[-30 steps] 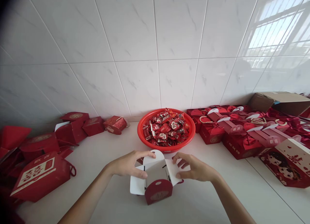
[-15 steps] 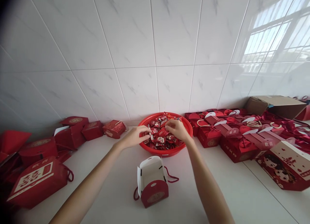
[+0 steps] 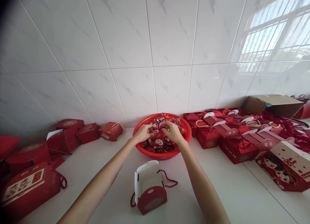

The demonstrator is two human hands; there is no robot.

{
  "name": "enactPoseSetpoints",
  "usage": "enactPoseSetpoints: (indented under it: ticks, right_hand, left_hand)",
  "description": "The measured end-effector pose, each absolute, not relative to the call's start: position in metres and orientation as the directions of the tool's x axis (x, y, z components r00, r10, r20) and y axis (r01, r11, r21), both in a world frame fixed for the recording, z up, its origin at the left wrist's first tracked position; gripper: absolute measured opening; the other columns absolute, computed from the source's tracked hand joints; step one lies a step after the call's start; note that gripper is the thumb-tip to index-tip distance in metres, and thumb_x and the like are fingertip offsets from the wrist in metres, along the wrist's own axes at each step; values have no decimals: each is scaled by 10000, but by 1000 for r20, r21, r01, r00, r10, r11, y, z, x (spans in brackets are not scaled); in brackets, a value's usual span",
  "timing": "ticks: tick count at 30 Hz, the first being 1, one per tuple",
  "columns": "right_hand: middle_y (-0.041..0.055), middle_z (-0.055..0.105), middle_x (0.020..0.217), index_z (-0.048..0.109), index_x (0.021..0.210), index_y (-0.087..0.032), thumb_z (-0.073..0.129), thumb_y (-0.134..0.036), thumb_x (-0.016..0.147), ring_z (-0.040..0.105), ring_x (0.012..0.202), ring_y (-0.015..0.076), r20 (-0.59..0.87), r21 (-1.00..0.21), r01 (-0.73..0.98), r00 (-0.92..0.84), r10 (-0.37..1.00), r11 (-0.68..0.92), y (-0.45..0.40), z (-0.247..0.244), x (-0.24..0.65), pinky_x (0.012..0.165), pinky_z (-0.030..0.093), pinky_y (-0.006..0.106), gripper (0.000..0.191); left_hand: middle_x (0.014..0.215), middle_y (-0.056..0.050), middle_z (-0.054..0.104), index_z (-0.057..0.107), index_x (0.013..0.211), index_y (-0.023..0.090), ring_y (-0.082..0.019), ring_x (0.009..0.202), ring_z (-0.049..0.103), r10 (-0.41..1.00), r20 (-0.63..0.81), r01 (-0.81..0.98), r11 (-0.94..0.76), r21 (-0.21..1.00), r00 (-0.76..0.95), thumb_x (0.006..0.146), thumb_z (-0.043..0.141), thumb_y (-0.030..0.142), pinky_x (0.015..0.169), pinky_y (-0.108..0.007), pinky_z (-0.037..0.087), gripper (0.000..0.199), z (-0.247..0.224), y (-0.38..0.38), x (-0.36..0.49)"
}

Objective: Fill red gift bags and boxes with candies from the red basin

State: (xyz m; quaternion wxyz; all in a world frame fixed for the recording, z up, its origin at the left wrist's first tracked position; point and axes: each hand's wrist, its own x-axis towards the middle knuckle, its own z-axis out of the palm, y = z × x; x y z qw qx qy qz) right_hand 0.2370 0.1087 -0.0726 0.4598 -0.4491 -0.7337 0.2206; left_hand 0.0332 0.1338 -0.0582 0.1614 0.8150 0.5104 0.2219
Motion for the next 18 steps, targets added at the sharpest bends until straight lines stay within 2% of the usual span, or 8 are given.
enactPoseSetpoints:
  ticks: [2,5,8,11,15,18]
  right_hand:
    - [72,711,1009,633,979,-198,577,-282,830,661,904,216,479,-756,430,-152,865,494,106,-71,235,820,509,361,180]
    - [71,692,993,608,1037,-195,627,-404,843,650,916,220,468,-802,345,-141,872,487,101,-67,232,805,506,351,286]
    - [31,649,832,605,868,-186,648,-501,834,615,795,195,441,-846,245,-178,879,474,94,-61,229,721,485,316,319]
    - [-9,573,697,589,762,-180,660,-536,824,546,662,153,382,-911,91,-188,905,403,86,-56,226,627,445,282,368]
    - [0,624,762,615,786,-183,761,-499,741,592,720,156,313,-938,-190,-95,945,291,77,-57,225,689,498,283,351]
    - [-4,653,779,583,720,-196,845,-440,621,635,757,160,212,-900,-383,33,977,208,77,-60,228,722,532,280,372]
  left_hand:
    - [1059,-46,745,716,1091,218,-245,1001,667,900,258,667,-435,605,353,736,708,147,920,-341,499,362,-57,131,32]
    - [1092,-64,728,700,1061,186,-234,1030,657,891,355,459,-451,766,284,744,736,263,928,-343,502,328,-57,126,35]
    - [1110,-104,702,669,1077,151,-247,1041,652,887,378,224,-437,871,264,711,762,393,892,-358,523,449,-57,119,41]
    - [1135,-113,694,662,1078,150,-259,1080,640,878,373,115,-422,899,301,672,784,418,902,-376,526,501,-54,113,45]
    - [1117,-107,721,676,1085,152,-245,1051,665,864,358,186,-440,878,355,760,715,411,934,-378,523,418,-46,111,34]
    - [1107,-105,740,698,1066,147,-234,1019,686,899,323,492,-433,755,296,859,607,327,939,-351,523,289,-41,116,18]
